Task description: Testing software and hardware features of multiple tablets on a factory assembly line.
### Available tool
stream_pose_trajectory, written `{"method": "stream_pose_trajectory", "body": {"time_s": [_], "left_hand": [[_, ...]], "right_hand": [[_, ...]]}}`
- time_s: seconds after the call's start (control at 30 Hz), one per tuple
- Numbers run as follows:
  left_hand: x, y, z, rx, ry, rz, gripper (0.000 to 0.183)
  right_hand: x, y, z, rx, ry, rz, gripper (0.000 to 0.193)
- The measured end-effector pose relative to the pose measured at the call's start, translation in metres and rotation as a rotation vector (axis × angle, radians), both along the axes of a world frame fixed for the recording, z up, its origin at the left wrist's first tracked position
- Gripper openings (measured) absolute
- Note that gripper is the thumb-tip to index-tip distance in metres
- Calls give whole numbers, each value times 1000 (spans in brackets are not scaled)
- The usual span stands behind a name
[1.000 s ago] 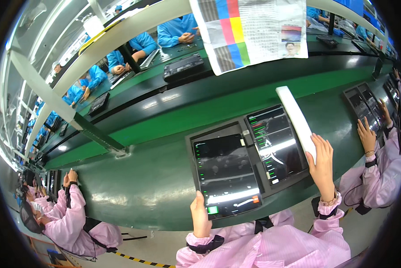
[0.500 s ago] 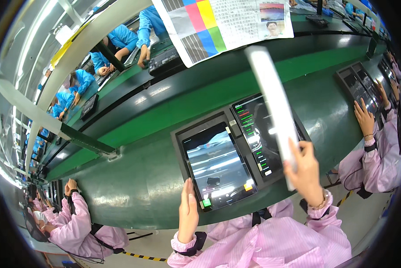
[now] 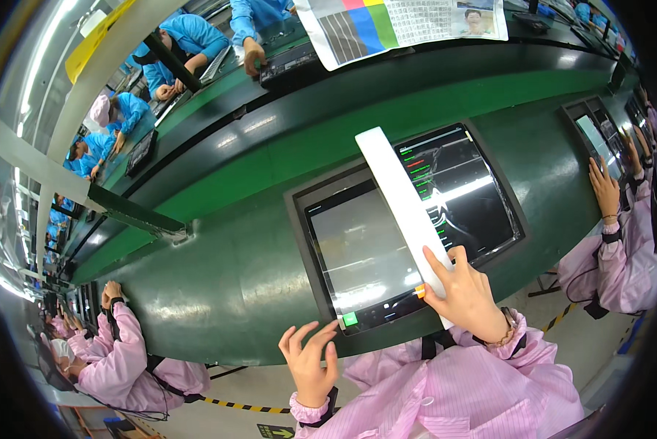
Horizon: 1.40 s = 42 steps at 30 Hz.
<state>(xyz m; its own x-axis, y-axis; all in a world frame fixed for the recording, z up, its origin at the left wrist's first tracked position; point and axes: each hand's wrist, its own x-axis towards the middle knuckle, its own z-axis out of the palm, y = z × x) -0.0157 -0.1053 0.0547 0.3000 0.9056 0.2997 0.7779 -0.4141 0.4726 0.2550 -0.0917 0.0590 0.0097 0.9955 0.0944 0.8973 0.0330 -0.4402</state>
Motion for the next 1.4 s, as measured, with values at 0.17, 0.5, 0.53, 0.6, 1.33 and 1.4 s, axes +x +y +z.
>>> {"method": "stream_pose_trajectory", "body": {"time_s": [0.17,0.5,0.53,0.6,1.33,1.4], "left_hand": [[6,-3,-7,3,109,-61,16],[10,9,-1,36,140,-78,15],[9,11,-1,48,141,-61,15],[9,14,0,67,145,-31,14],[12,27,-8,14,145,-58,16],[12,27,-9,15,149,-60,15]], "right_hand": [[-2,0,2,-29,7,-17,58],[3,3,1,1,3,1,56],[5,3,2,-7,17,-1,57],[19,5,4,35,53,-36,59],[194,-16,-55,50,-348,-517,37],[192,-16,-54,93,-353,-515,37]]}}
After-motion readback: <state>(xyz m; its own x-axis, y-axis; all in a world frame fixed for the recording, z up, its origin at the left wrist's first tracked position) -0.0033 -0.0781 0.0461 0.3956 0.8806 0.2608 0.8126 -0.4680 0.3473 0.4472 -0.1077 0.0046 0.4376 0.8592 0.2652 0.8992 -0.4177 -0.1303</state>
